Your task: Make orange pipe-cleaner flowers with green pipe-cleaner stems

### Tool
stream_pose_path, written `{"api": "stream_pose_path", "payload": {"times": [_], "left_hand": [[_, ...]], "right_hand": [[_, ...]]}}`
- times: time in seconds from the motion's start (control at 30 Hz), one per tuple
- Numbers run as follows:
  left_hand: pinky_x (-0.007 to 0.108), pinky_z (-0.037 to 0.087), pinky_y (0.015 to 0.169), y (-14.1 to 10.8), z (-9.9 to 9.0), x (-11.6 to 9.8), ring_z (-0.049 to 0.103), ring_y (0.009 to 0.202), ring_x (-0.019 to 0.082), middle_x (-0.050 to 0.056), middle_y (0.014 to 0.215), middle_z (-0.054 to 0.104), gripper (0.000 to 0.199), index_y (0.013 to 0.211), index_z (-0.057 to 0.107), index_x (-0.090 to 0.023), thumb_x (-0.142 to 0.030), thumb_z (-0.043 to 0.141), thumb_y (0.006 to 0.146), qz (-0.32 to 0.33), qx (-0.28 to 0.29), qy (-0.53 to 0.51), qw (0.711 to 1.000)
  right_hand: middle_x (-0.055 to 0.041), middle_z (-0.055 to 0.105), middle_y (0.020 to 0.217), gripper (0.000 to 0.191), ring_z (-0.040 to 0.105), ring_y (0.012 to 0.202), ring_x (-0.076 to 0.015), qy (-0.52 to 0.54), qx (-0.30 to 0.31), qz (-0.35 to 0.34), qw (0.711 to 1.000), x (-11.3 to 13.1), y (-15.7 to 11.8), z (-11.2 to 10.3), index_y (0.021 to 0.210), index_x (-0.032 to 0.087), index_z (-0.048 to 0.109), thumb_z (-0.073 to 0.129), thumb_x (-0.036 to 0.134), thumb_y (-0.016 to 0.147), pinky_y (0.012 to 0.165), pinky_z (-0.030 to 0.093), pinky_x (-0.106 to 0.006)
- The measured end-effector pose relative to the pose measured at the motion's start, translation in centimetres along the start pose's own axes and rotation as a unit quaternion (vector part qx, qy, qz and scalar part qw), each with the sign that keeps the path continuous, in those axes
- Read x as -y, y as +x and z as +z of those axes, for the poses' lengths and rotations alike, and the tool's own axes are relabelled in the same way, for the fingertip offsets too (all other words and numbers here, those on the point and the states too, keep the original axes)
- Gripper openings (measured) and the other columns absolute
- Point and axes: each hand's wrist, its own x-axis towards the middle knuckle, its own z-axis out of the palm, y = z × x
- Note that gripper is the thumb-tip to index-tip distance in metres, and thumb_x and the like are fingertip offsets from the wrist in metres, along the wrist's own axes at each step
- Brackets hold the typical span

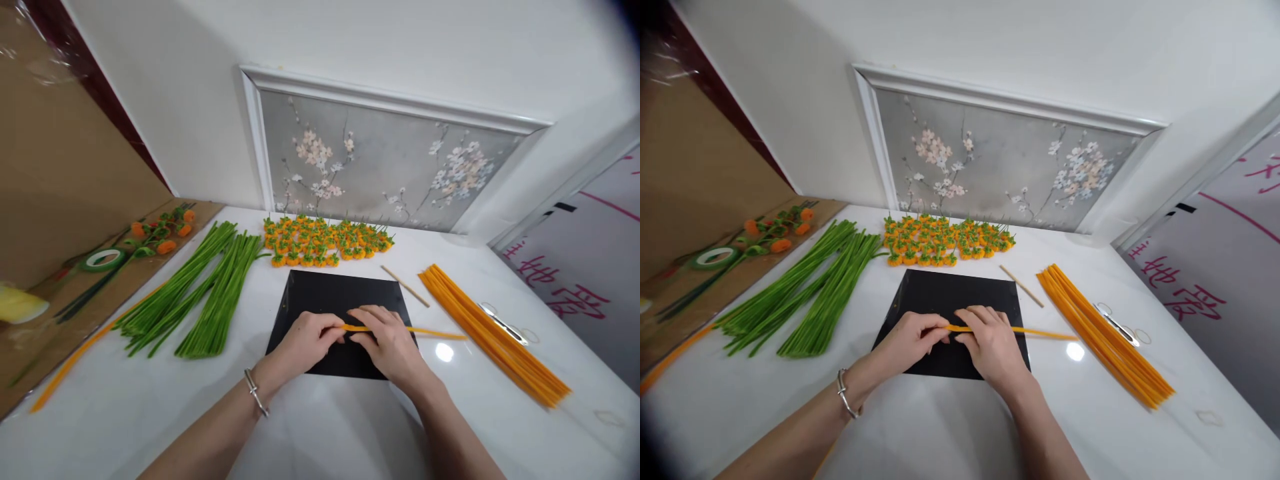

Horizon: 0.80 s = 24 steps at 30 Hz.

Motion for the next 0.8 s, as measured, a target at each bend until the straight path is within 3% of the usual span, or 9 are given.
{"api": "stream_pose_path", "payload": {"times": [0.17,0.27,0.43,0.53,0.6,0.67,0.73,0.8], "left_hand": [[0.019,0.039,0.054,0.0,0.0,0.0,0.056,0.055,0.01,-0.001,0.069,0.069,0.024,0.077,0.07,-0.017,-0.014,0.047,0.084,-0.02,0.016,-0.041,0.999],[0.02,0.042,0.058,0.0,0.1,0.4,0.06,0.06,0.011,-0.001,0.073,0.07,0.023,0.081,0.07,-0.018,-0.013,0.048,0.085,0.008,0.008,-0.009,1.0],[0.025,0.045,0.07,-0.3,0.3,0.9,0.065,0.075,0.016,0.004,0.081,0.071,0.027,0.09,0.069,-0.019,-0.011,0.044,0.09,0.1,-0.027,0.151,0.983],[0.028,0.046,0.072,-0.4,0.6,1.0,0.064,0.076,0.018,0.005,0.081,0.07,0.028,0.09,0.068,-0.019,-0.012,0.041,0.091,0.118,-0.033,0.177,0.977],[0.028,0.046,0.071,-0.3,0.7,0.9,0.063,0.073,0.017,0.005,0.084,0.071,0.024,0.096,0.067,-0.02,-0.016,0.044,0.091,0.086,-0.038,0.11,0.989],[0.025,0.046,0.062,-0.1,0.5,0.7,0.06,0.062,0.013,0.005,0.086,0.071,0.02,0.104,0.063,-0.019,-0.024,0.05,0.09,0.002,-0.024,-0.024,0.999],[0.022,0.042,0.049,0.1,0.3,0.4,0.052,0.048,0.009,0.006,0.082,0.07,0.027,0.103,0.061,-0.015,-0.036,0.05,0.09,-0.099,0.015,-0.176,0.979],[0.02,0.033,0.041,0.2,0.0,0.1,0.044,0.04,0.007,0.006,0.073,0.067,0.043,0.095,0.061,-0.011,-0.049,0.041,0.091,-0.172,0.06,-0.296,0.938]], "right_hand": [[-0.005,0.07,0.095,0.017,0.061,0.084,-0.0178,-0.027,-0.032,-0.058,0.997,0.6,0.3,0.1,0.099,0.022,0.065,0.049,0.019,0.094,0.076,0.038,-0.033],[-0.0031,0.07,0.086,0.021,0.059,0.079,-0.0166,-0.037,-0.026,-0.065,0.997,0.9,0.2,0.2,0.089,0.021,0.065,0.046,0.015,0.094,0.073,0.034,-0.032],[-0.0007,0.065,0.07,0.023,0.054,0.07,-0.0162,-0.006,0.025,0.018,1.0,1.3,0.1,0.3,0.07,0.021,0.059,0.051,0.017,0.091,0.062,0.03,-0.029],[0.0012,0.063,0.067,0.026,0.053,0.066,-0.0146,0.074,0.068,0.066,0.993,1.2,0.2,0.3,0.065,0.021,0.056,0.051,0.016,0.09,0.059,0.033,-0.025],[0.0011,0.063,0.068,0.025,0.053,0.066,-0.0147,0.094,0.073,0.066,0.991,1.0,0.2,0.2,0.067,0.021,0.057,0.051,0.017,0.091,0.06,0.035,-0.025],[-0.0001,0.065,0.072,0.022,0.053,0.069,-0.0158,0.071,0.053,0.049,0.995,0.6,0.1,0.1,0.072,0.022,0.062,0.051,0.02,0.092,0.063,0.035,-0.026],[-0.001,0.068,0.08,0.018,0.054,0.074,-0.0168,0.035,0.024,0.025,0.999,0.4,0.0,0.1,0.081,0.023,0.066,0.052,0.021,0.092,0.066,0.034,-0.028],[-0.0014,0.07,0.085,0.018,0.055,0.078,-0.0172,0.005,-0.006,-0.002,1.0,0.2,0.0,0.1,0.087,0.024,0.068,0.051,0.019,0.093,0.067,0.032,-0.029]]}}
